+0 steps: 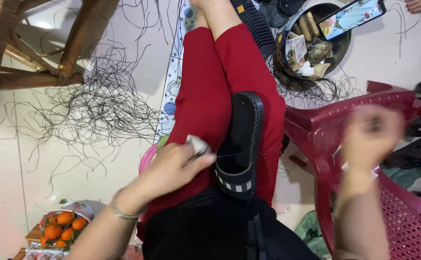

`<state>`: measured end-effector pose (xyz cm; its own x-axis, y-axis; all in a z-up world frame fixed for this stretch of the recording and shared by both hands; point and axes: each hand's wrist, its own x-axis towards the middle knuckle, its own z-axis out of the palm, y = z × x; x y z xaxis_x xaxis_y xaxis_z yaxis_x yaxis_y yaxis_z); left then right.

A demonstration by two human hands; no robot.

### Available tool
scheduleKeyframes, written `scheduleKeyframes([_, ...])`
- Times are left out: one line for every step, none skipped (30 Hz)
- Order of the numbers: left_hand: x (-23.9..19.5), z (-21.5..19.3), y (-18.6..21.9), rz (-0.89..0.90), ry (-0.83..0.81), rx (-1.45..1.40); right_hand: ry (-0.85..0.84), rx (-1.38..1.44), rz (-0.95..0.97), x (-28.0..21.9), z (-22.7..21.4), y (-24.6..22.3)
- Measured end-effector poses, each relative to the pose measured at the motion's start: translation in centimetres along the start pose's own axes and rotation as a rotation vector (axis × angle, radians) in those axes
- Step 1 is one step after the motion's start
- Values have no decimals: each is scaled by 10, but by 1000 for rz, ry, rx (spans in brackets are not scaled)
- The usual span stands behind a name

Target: The person sits on the floor and sews a black sandal using a needle and thread. They hold the sandal on their lap, repeatedly passing the needle through the sole and strap, and pull the thread tight to secure the stitching. The person occasionally adjusts the sandal's position and uses a small tool to assist with the sewing process.

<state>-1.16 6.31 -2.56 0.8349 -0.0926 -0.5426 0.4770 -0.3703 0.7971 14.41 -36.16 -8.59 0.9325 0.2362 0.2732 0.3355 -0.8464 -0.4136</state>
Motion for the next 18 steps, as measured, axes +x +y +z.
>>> scheduleKeyframes([-2, -6, -16, -20, -201, 173, 57, -109, 41, 7, -14, 50])
scheduleKeyframes([-5, -11, -31, -40, -402, 347, 115, -216, 81, 9, -31, 96])
scheduleKeyframes([-2, -10, -30, -34, -389, 346, 123, -214, 69, 11, -37, 76])
scheduleKeyframes([1, -8, -28, 80, -432, -36, 83, -150, 66, 12, -42, 55])
scheduleKeyframes([-1, -7, -26, 185, -471, -421, 33, -82, 69, 8, -48, 33])
scheduleKeyframes([7, -8, -15, 183, -465, -423, 30, -79, 65, 16, -32, -15])
scheduleKeyframes([15, -8, -4, 335, -367, -693, -128, 145, 60, 11, -24, -65])
scheduleKeyframes([24, -9, 7, 485, -262, -962, -282, 374, 49, 1, -19, -117])
scheduleKeyframes([32, -16, 16, 489, -268, -962, -277, 370, 50, -6, -17, -123])
scheduleKeyframes([41, -23, 25, 427, -183, -1180, -612, 427, 3, -13, -15, -129])
scheduleKeyframes([47, -30, 34, 354, -83, -1394, -956, 482, -46, -21, -12, -135])
scheduleKeyframes([51, -43, 30, 353, -81, -1395, -957, 483, -47, -19, -11, -136])
scheduleKeyframes([55, -57, 27, 462, -21, -1384, -947, 504, -11, -18, -11, -136])
scheduleKeyframes([59, -70, 23, 569, 41, -1370, -936, 525, 26, -16, -10, -137])
scheduleKeyframes([66, -72, 10, 567, 39, -1373, -937, 523, 28, -11, -9, -143])
scheduleKeyframes([74, -74, -3, 467, 88, -1442, -868, 878, 68, -6, -8, -149])
scheduleKeyframes([81, -76, -16, 366, 141, -1508, -780, 1230, 108, -1, -7, -155])
scheduleKeyframes([89, -72, -28, 364, 142, -1510, -782, 1229, 110, -13, 6, -145])
